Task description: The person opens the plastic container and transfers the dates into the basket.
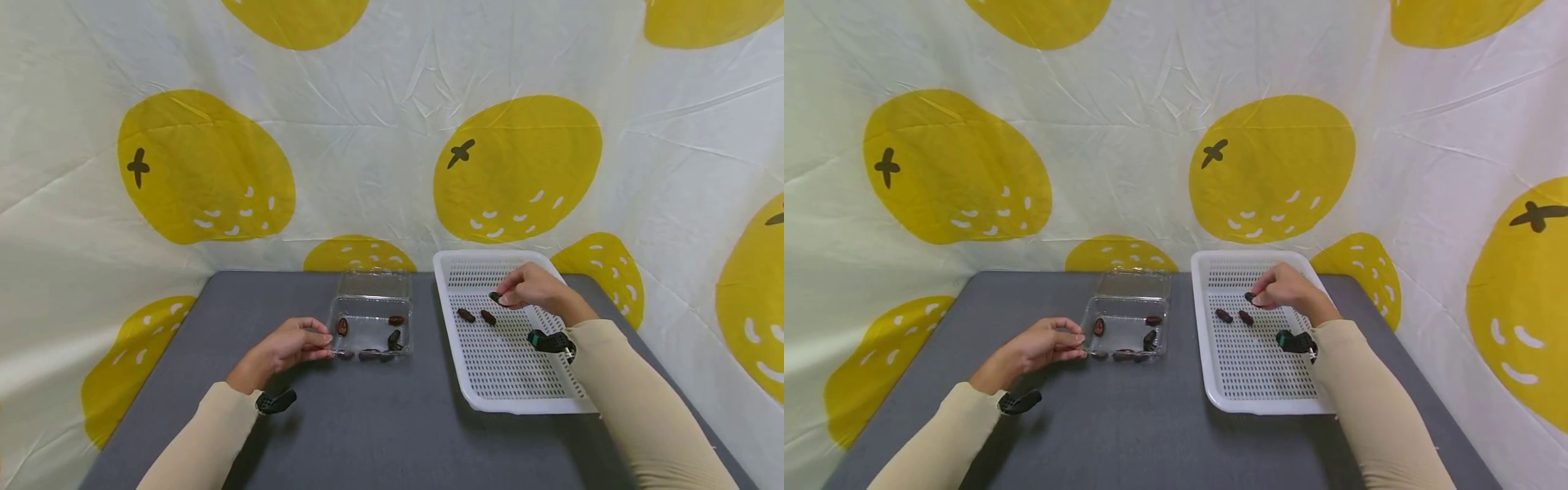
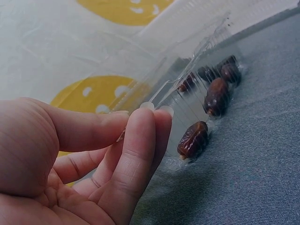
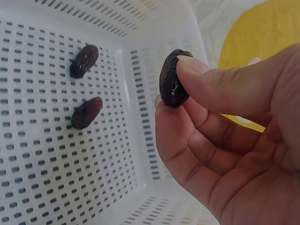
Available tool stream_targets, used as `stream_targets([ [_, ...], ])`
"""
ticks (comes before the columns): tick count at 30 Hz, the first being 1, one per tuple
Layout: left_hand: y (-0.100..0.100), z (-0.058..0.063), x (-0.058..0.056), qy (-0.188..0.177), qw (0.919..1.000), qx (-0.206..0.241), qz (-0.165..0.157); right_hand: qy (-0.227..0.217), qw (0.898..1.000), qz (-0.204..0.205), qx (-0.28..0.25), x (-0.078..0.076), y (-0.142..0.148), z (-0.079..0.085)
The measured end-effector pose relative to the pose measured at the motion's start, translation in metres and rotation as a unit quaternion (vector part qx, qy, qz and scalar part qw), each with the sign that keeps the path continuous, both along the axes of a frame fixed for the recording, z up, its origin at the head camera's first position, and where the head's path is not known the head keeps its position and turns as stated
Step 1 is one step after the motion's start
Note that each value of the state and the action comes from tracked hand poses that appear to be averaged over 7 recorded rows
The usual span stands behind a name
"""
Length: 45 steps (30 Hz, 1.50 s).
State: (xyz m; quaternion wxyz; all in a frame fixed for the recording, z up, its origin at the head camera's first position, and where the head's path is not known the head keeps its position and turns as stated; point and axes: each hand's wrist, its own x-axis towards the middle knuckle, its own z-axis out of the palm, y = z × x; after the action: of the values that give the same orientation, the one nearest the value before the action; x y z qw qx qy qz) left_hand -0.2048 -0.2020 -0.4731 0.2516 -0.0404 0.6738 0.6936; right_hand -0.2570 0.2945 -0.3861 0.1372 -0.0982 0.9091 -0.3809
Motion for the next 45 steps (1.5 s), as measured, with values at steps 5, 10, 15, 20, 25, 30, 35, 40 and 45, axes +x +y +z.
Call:
stream_targets([
  [5,0.0,0.001,0.001,0.004,0.9999,0.009,-0.003,-0.008,1.0,-0.011,-0.004,0.0,0.007,-0.001],
  [10,0.0,0.003,0.001,0.009,0.9998,0.014,-0.007,-0.011,1.0,-0.016,0.0,0.001,0.011,-0.001],
  [15,-0.001,0.005,0.0,0.006,0.9998,0.014,-0.011,-0.011,1.0,-0.016,0.006,0.001,0.012,0.0],
  [20,-0.003,0.007,-0.001,0.011,0.9998,0.015,-0.007,0.0,1.0,-0.017,0.016,-0.004,0.011,-0.001],
  [25,-0.003,0.007,-0.001,0.016,0.9997,0.015,-0.011,0.0,0.999,-0.028,0.029,-0.006,0.008,-0.005],
  [30,-0.001,0.002,-0.001,0.011,0.9997,0.008,-0.02,-0.007,0.999,-0.032,0.039,-0.005,0.01,-0.015],
  [35,-0.001,0.0,0.002,0.009,0.9999,0.002,-0.014,-0.007,0.998,-0.042,0.054,-0.009,0.007,-0.026],
  [40,-0.002,-0.003,0.004,0.009,0.9998,0.004,-0.02,-0.019,0.996,-0.053,0.075,-0.01,0.003,-0.032],
  [45,-0.004,-0.002,0.003,0.016,0.9996,0.009,-0.021,-0.004,0.995,-0.056,0.084,-0.009,0.003,-0.036],
])
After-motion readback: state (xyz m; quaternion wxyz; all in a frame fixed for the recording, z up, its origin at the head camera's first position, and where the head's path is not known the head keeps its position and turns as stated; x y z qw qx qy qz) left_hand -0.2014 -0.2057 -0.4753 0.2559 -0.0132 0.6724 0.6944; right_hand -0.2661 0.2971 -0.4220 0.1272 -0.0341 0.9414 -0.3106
